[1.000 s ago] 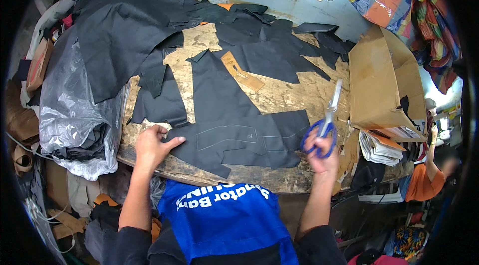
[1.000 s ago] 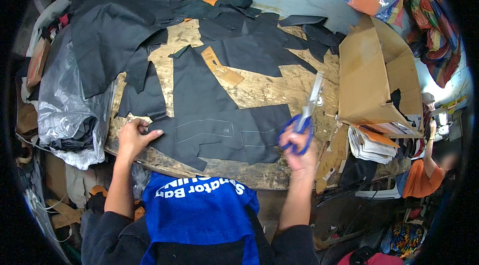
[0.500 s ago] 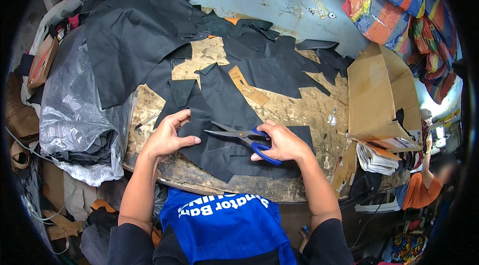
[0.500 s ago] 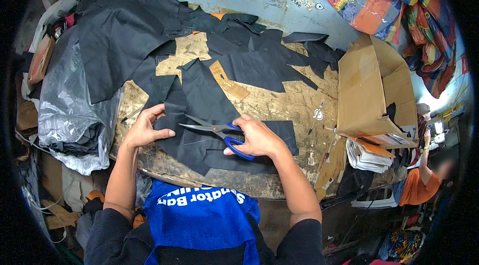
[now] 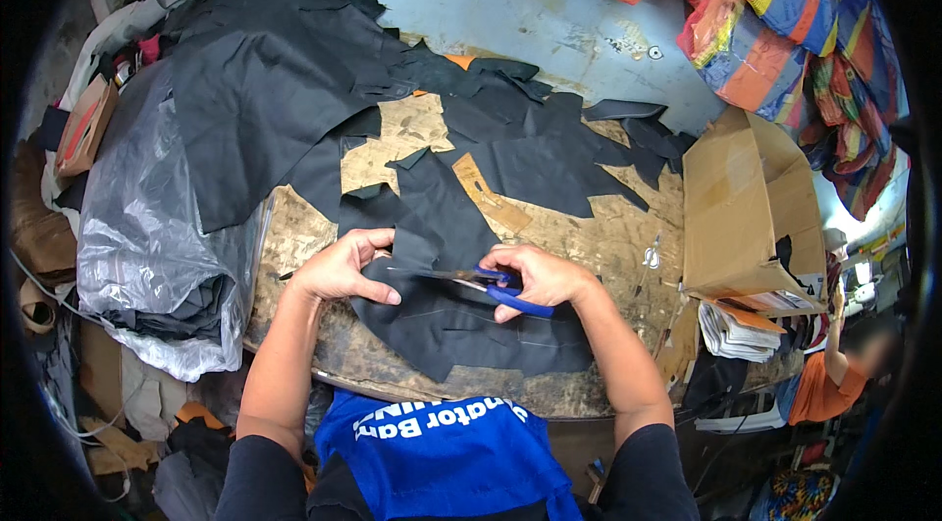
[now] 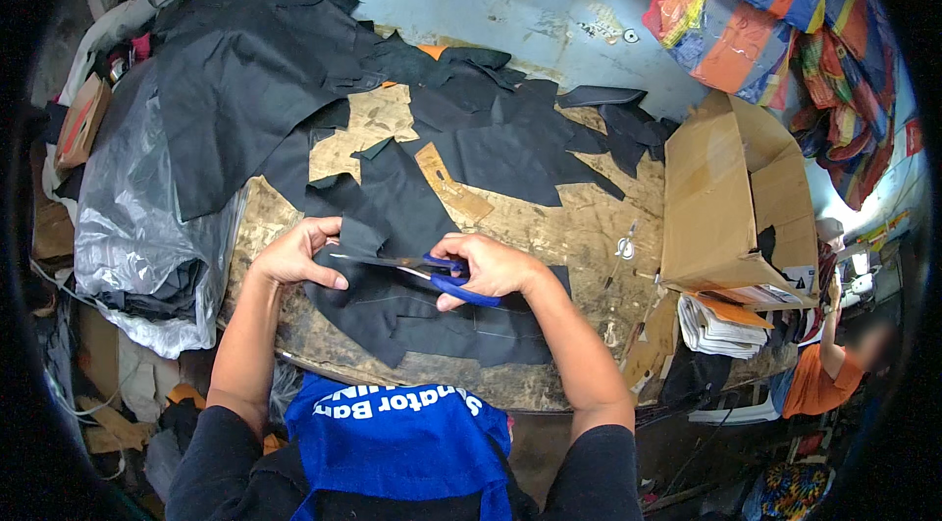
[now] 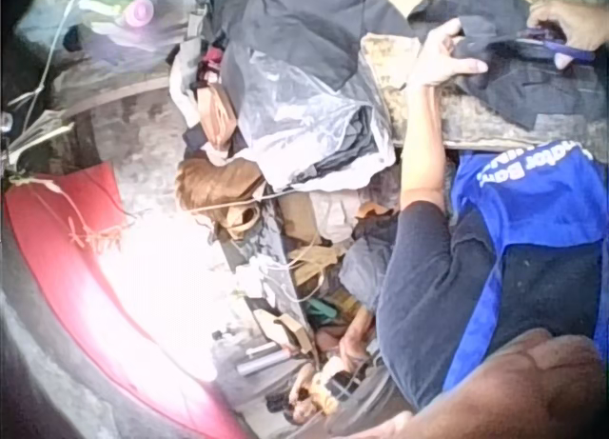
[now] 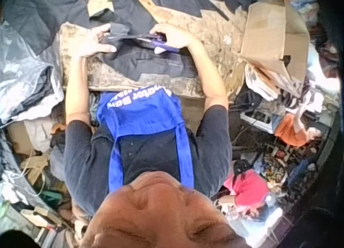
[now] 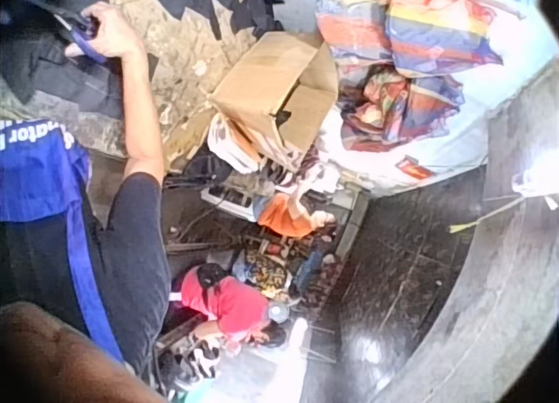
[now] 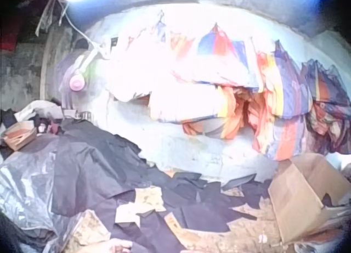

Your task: The person marks a large piece of black fabric using a ruler and a white marker, then cuts out the marked shapes with scissors. The person repeats this process for several pieces, stacking the cut fabric pieces on the table.

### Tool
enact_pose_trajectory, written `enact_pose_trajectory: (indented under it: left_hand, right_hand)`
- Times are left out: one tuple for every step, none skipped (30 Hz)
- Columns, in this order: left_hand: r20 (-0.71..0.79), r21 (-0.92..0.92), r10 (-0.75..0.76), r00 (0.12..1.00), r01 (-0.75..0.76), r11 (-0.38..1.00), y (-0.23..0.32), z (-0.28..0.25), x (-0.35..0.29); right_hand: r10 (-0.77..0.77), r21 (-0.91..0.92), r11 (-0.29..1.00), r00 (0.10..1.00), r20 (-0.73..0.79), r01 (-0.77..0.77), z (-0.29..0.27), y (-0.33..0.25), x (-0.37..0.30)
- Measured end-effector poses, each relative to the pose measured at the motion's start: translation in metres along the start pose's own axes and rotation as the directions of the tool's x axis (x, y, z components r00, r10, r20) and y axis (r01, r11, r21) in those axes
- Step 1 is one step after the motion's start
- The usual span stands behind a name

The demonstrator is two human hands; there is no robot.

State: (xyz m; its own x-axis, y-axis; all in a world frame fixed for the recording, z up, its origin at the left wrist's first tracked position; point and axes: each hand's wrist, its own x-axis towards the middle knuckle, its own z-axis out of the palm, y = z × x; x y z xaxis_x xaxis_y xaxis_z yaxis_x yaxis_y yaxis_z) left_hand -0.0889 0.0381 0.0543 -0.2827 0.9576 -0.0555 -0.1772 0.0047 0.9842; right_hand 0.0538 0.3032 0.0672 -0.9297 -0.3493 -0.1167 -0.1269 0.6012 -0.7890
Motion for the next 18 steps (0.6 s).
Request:
enact_pose_trajectory:
  left_hand:
    - [0.017, -0.028, 0.003, 1.000, -0.003, 1.000, -0.002, 0.000, 0.002]
    - [0.026, -0.011, 0.034, 0.999, -0.034, 0.999, -0.003, 0.000, 0.003]
    - [0.025, 0.000, 0.016, 1.000, -0.016, 1.000, -0.004, 0.000, 0.004]
    - [0.034, 0.015, 0.017, 0.999, -0.017, 1.000, -0.004, -0.002, 0.004]
    - [0.043, 0.039, 0.023, 0.999, -0.024, 0.999, -0.005, -0.002, 0.005]
    - [0.025, 0.041, 0.019, 1.000, -0.020, 0.999, -0.005, -0.002, 0.006]
    - [0.009, 0.053, 0.023, 1.000, -0.023, 0.998, -0.006, -0.002, 0.006]
    - [-0.030, 0.073, 0.006, 1.000, -0.004, 0.997, -0.006, -0.002, 0.006]
    - [-0.029, 0.040, 0.027, 0.999, -0.026, 0.999, -0.007, -0.001, 0.006]
    - [-0.049, 0.010, 0.020, 0.999, -0.019, 1.000, -0.008, 0.000, 0.004]
    - [-0.053, -0.024, 0.036, 0.998, -0.037, 0.999, -0.010, 0.002, 0.002]
    - [-0.085, 0.058, 0.018, 0.996, -0.013, 0.998, -0.010, 0.000, -0.001]
    - [-0.206, 0.414, 0.105, 0.973, -0.010, 0.910, -0.010, -0.002, -0.006]
    - [-0.305, 0.326, 0.015, 0.952, 0.089, 0.941, -0.012, -0.005, -0.011]
    - [-0.343, 0.297, 0.069, 0.937, 0.039, 0.954, -0.013, -0.008, -0.017]
    - [-0.408, 0.223, -0.039, 0.912, 0.141, 0.965, -0.015, -0.012, -0.024]
    - [-0.440, 0.174, -0.076, 0.895, 0.168, 0.970, -0.018, -0.016, -0.030]
    - [-0.490, 0.096, -0.170, 0.855, 0.247, 0.964, -0.023, -0.016, -0.034]
  right_hand:
    - [-0.012, -0.004, 1.000, 1.000, -0.028, 0.012, 0.002, -0.001, 0.000]
    - [-0.047, 0.007, 0.999, 0.998, -0.044, 0.048, 0.005, -0.002, 0.000]
    - [0.009, -0.013, 1.000, 0.997, -0.078, -0.010, 0.008, -0.004, 0.001]
    - [0.041, -0.017, 0.999, 0.994, -0.099, -0.043, 0.010, -0.005, 0.001]
    - [0.104, -0.022, 0.994, 0.988, -0.112, -0.107, 0.014, -0.006, 0.002]
    - [0.093, -0.037, 0.994, 0.979, -0.181, -0.101, 0.019, -0.008, 0.000]
    - [0.065, -0.045, 0.996, 0.979, -0.195, -0.075, 0.023, -0.009, -0.001]
    - [0.060, -0.066, 0.995, 0.978, -0.202, -0.075, 0.027, -0.010, -0.003]
    - [0.094, -0.104, 0.988, 0.977, -0.191, -0.115, 0.030, -0.010, -0.006]
    - [0.060, -0.143, 0.985, 0.970, -0.235, -0.096, 0.032, -0.010, -0.011]
    - [0.071, -0.091, 0.990, 0.928, -0.365, -0.111, 0.034, -0.009, -0.018]
    - [0.107, -0.043, 0.989, 0.873, -0.476, -0.145, 0.034, -0.007, -0.029]
    - [0.116, 0.005, 0.990, 0.807, -0.579, -0.138, 0.035, -0.004, -0.043]
    - [0.247, -0.004, 0.941, 0.697, -0.674, -0.338, 0.030, 0.001, -0.061]
    - [0.344, 0.187, 0.927, 0.541, -0.767, -0.324, 0.029, 0.006, -0.080]
    - [0.374, 0.192, 0.881, 0.388, -0.842, -0.432, 0.026, 0.012, -0.101]
    - [0.433, 0.212, 0.754, 0.227, -0.872, -0.621, 0.023, 0.020, -0.120]
    - [0.459, 0.244, 0.623, 0.095, -0.883, -0.743, 0.022, 0.028, -0.138]
